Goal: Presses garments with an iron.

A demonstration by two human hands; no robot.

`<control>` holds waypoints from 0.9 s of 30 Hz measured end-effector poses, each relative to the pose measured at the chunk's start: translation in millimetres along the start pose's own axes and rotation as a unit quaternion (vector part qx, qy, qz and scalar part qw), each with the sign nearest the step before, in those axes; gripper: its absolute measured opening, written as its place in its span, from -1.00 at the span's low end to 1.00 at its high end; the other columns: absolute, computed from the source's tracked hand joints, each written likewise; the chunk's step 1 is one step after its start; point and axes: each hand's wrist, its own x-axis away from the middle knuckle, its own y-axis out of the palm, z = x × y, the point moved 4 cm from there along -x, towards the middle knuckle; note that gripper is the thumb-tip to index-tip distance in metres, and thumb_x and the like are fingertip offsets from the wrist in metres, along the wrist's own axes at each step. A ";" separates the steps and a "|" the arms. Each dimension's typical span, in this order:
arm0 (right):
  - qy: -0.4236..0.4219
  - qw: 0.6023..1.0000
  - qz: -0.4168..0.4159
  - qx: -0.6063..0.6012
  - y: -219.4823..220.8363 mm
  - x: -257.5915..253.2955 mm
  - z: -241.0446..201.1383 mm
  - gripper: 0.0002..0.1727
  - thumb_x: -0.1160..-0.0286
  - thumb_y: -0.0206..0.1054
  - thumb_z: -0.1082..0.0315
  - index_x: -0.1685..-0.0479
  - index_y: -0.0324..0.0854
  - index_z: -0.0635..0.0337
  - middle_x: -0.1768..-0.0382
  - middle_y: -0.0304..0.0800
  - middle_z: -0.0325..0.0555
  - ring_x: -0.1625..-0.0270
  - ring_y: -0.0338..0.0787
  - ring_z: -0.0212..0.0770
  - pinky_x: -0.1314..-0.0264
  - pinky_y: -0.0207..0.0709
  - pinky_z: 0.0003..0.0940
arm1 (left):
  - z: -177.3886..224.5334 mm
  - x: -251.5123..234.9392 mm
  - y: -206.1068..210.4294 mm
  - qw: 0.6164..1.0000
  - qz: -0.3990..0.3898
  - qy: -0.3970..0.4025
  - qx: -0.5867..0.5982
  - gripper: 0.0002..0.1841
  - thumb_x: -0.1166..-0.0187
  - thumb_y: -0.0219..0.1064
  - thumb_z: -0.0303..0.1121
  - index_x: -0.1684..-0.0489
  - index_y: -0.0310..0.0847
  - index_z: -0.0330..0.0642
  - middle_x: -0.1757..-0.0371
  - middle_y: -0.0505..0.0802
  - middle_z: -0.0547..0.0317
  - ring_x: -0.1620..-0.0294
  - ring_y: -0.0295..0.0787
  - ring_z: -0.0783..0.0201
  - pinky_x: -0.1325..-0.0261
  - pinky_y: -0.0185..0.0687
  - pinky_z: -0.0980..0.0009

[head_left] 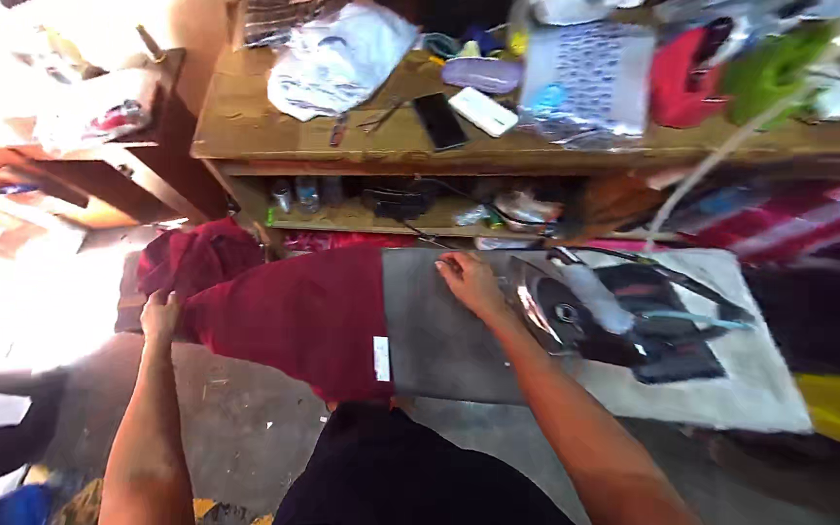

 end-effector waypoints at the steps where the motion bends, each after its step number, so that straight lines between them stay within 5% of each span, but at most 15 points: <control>1: 0.018 0.999 -0.026 0.025 18.2 -10.4 -14.4 -0.49 -0.75 0.21 -0.02 -0.28 0.72 0.26 -0.32 0.71 0.28 -0.45 0.64 0.27 -0.54 0.44 0.29 | -9.5 -10.5 5.0 0.999 -0.043 -0.028 -0.011 -0.42 -0.80 0.10 -0.02 -0.55 0.50 -0.33 -0.53 0.63 -0.37 -0.64 0.47 -0.28 -0.67 0.22 -0.29; 5: 0.046 0.994 -0.059 0.083 75.5 -32.0 -74.7 -0.27 -0.57 0.32 -0.26 -0.31 0.67 0.29 -0.44 0.58 0.36 -0.58 0.45 0.39 -0.50 0.29 0.45 | -32.6 -28.4 26.4 0.985 -0.116 -0.089 0.093 -0.23 -0.69 0.13 0.27 -0.33 0.63 -0.41 -0.34 0.73 -0.39 -0.44 0.64 -0.23 -0.51 0.43 -0.26; 8: 0.056 0.991 -0.079 0.091 97.4 -38.3 -107.1 -0.40 -0.52 0.46 -0.01 -0.30 0.64 0.35 -0.42 0.55 0.38 -0.56 0.45 0.40 -0.47 0.33 0.42 | -35.1 -37.9 24.8 0.982 -0.128 -0.082 0.108 -0.15 -0.51 0.29 0.35 -0.32 0.64 -0.41 -0.31 0.74 -0.39 -0.41 0.66 -0.23 -0.49 0.45 -0.26; 11: 0.072 0.991 -0.100 0.055 105.9 -39.8 -122.9 -0.61 -0.61 0.35 0.27 -0.23 0.64 0.41 -0.32 0.62 0.39 -0.44 0.60 0.36 -0.43 0.48 0.33 | -33.6 -45.7 25.1 0.990 -0.139 0.007 0.022 -0.29 -0.50 0.37 0.27 -0.30 0.72 -0.23 -0.33 0.77 -0.29 -0.47 0.62 -0.25 -0.53 0.35 -0.35; 14: 0.124 0.985 -0.091 -0.082 108.6 -36.9 -121.4 -0.59 -0.69 0.28 0.31 -0.34 0.49 0.44 -0.12 0.73 0.41 -0.20 0.77 0.29 -0.31 0.57 0.25 | -23.3 -40.5 22.9 0.990 -0.122 0.057 0.046 -0.50 -0.57 0.45 0.01 -0.25 0.74 -0.22 -0.28 0.80 -0.23 -0.43 0.67 -0.14 -0.55 0.41 -0.19; 17: 0.237 0.914 -0.063 -0.324 121.6 -25.8 -102.5 -0.48 -0.46 0.51 0.42 -0.38 0.47 0.35 -0.03 0.75 0.25 0.04 0.79 -0.01 -0.10 0.70 -0.07 | -20.0 -39.6 21.2 0.992 -0.086 0.030 0.083 -0.59 -0.53 0.50 -0.12 -0.11 0.75 -0.29 -0.07 0.86 -0.24 -0.20 0.78 -0.14 -0.38 0.54 -0.19; 20: 0.275 0.835 -0.090 -0.468 116.0 -6.3 -89.5 -0.61 -0.53 0.44 0.46 -0.31 0.56 0.31 0.08 0.82 0.05 0.19 0.84 -0.20 0.14 0.76 -0.29 | -12.5 -25.6 7.0 0.983 -0.071 0.034 0.165 -0.66 -0.63 0.41 -0.20 -0.05 0.68 -0.36 0.11 0.83 -0.19 0.06 0.78 -0.02 -0.15 0.63 -0.08; 22: 0.245 0.805 -0.144 -0.520 101.2 12.6 -80.1 -0.72 -0.66 0.29 0.46 -0.27 0.55 0.28 0.10 0.84 -0.06 0.16 0.86 -0.25 0.08 0.79 -0.33 | -14.1 -3.9 -11.6 0.942 -0.083 0.066 0.319 -0.76 -0.70 0.33 -0.28 0.00 0.63 -0.32 0.26 0.81 0.05 0.26 0.76 0.26 0.06 0.73 0.21; 25: 0.187 0.783 -0.242 -0.541 81.5 48.7 -60.4 -0.73 -0.68 0.16 0.47 -0.27 0.54 0.16 0.09 0.87 -0.18 0.13 0.88 -0.31 0.03 0.82 -0.34 | -41.6 36.3 -39.0 0.818 -0.180 0.125 0.532 -0.86 -0.66 0.28 -0.28 0.07 0.63 -0.13 0.13 0.87 0.25 0.06 0.82 0.37 -0.19 0.75 0.28; 27: 0.187 0.768 -0.285 -0.543 82.1 67.2 -42.6 -0.69 -0.62 0.19 0.51 -0.28 0.53 0.12 0.09 0.90 -0.16 0.15 0.92 -0.26 0.05 0.86 -0.30 | -78.3 51.9 -35.1 0.810 -0.207 0.096 0.541 -0.85 -0.58 0.41 -0.22 0.14 0.67 -0.08 0.16 0.91 0.26 0.11 0.86 0.39 -0.10 0.80 0.33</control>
